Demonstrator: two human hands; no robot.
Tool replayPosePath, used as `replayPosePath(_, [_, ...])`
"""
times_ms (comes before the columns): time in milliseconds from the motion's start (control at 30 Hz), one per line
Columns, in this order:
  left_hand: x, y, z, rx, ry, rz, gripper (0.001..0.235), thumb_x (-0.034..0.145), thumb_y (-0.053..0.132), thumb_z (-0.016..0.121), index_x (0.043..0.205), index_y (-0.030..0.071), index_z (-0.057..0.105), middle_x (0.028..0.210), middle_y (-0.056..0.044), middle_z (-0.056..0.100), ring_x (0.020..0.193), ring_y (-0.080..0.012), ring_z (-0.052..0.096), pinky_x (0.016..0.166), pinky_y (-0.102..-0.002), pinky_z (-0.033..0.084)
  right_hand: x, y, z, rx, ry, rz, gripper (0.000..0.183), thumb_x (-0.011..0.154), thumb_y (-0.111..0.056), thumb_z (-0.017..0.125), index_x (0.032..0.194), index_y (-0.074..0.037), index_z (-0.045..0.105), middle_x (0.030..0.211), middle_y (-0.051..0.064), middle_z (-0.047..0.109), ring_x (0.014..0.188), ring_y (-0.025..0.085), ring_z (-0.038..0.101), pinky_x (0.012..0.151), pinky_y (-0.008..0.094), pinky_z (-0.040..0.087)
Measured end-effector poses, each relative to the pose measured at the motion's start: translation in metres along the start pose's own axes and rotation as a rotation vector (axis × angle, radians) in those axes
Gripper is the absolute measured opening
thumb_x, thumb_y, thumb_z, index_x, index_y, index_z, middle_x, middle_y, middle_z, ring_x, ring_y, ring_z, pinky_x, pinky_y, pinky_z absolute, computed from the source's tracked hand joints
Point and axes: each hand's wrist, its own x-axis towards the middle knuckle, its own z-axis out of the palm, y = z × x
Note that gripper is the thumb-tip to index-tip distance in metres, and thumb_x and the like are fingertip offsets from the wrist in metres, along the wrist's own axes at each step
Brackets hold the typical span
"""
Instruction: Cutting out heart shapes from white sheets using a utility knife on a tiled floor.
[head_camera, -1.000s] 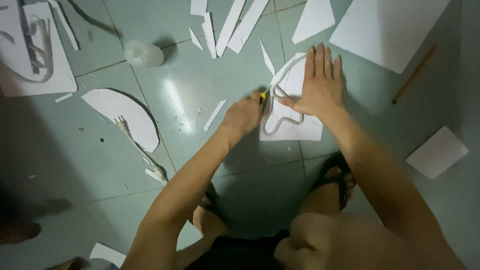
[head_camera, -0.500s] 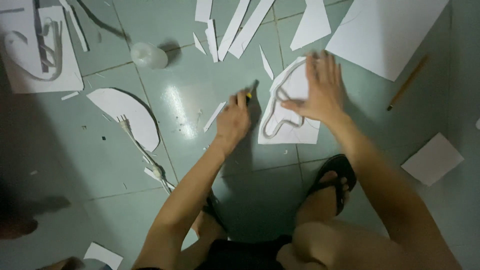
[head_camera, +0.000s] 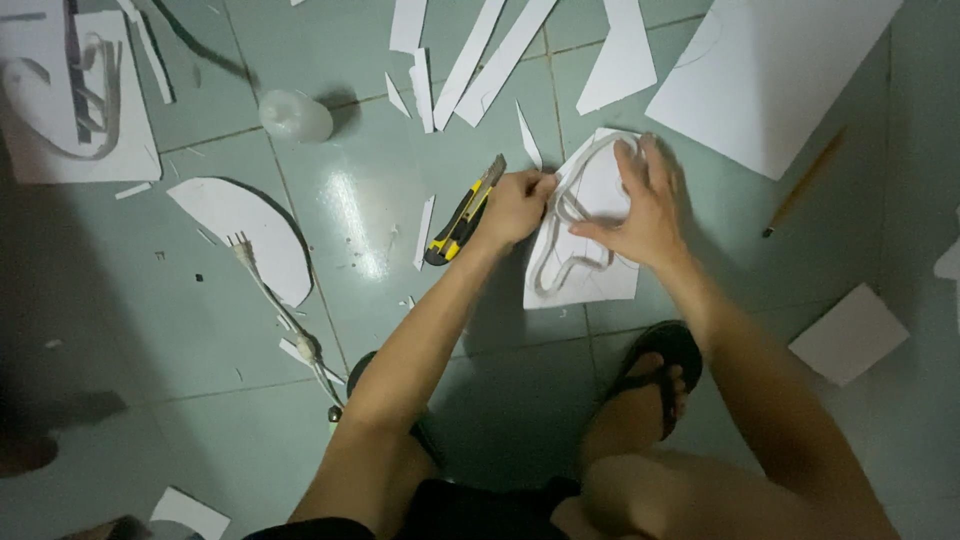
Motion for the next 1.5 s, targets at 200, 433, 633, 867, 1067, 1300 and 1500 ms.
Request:
replayPosePath(200, [-0.01,0.016,-0.01,-0.082,0.02,0.085,0.029,0.104,0.035,0.055,0.107,0.017,0.078,0.098,-0.011,0.077,0.094,-0.0306,0.075,0.078,-0.043,0.06,0.008,-0.003,-0.022,0.231,-0.07,0.049,0.114,0.071,-0.045,0.094,0.163,-0.012,0.035,0.163,0.031,0.018,0.15,0.051,0.027,0.123,0.058,0.024])
replayPosePath(433, [-0.011,0.015,-0.024,-0.421,-0.113,0.19,0.024,0.11,0.025,0.049,0.104,0.008,0.066,0.077,-0.002,0.058,0.073,-0.0141,0.063,0.068,-0.03,0.06,0.024,-0.019,-0.04,0.943,0.073,0.691,0.096,0.101,-0.079,0.038,0.161,-0.006,0.025,0.164,0.027,0.023,0.143,0.048,0.043,0.112,0.061,0.044])
replayPosePath(633, [-0.023,0.012,-0.026,-0.587,-0.203,0.096,0.017,0.108,0.017,0.049,0.109,0.007,0.064,0.08,0.003,0.054,0.076,-0.0082,0.062,0.069,-0.025,0.066,0.02,0.039,-0.021,0.985,-0.051,0.69,0.052,0.11,-0.058,0.045,0.12,-0.015,0.072,0.107,0.002,0.072,0.093,0.02,0.074,0.081,0.032,0.061])
replayPosePath(867, [-0.02,0.026,-0.057,-0.447,-0.332,0.314,0.033,0.112,0.027,0.044,0.136,0.007,0.055,0.096,-0.006,0.06,0.087,-0.0153,0.062,0.078,-0.039,0.066,0.033,0.026,-0.062,0.525,-0.03,0.353,0.043,0.123,-0.036,0.044,0.095,-0.016,0.07,0.083,-0.006,0.058,0.079,0.008,0.057,0.077,0.025,0.048])
replayPosePath(1067, [-0.041,0.06,-0.079,-0.527,-0.233,0.445,0.018,0.106,0.014,0.054,0.12,0.007,0.063,0.079,0.003,0.056,0.064,-0.0058,0.049,0.059,-0.021,0.042,0.092,-0.054,-0.137,0.086,-0.366,0.008,0.051,0.119,-0.018,0.046,0.07,-0.003,0.048,0.058,0.004,0.04,0.048,0.016,0.028,0.048,0.034,0.027])
replayPosePath(1300, [-0.052,0.072,-0.123,0.04,-0.015,0.674,0.01,0.097,0.008,0.06,0.103,0.006,0.068,0.084,-0.002,0.066,0.066,-0.0159,0.057,0.065,-0.03,0.047,0.118,-0.027,-0.118,-0.247,-0.567,-0.08,0.033,0.113,-0.015,0.048,0.102,0.005,0.072,0.075,0.018,0.07,0.049,0.027,0.056,0.05,0.036,0.044])
replayPosePath(1500, [-0.044,0.059,-0.153,0.375,0.291,0.719,0.016,0.091,0.006,0.069,0.106,0.008,0.071,0.091,-0.006,0.067,0.077,-0.025,0.062,0.071,-0.037,0.05,0.1,-0.012,-0.104,-0.135,-0.688,0.041,0.038,0.11,-0.019,0.051,0.083,0.0,0.069,0.066,0.014,0.068,0.046,0.022,0.051,0.05,0.03,0.044])
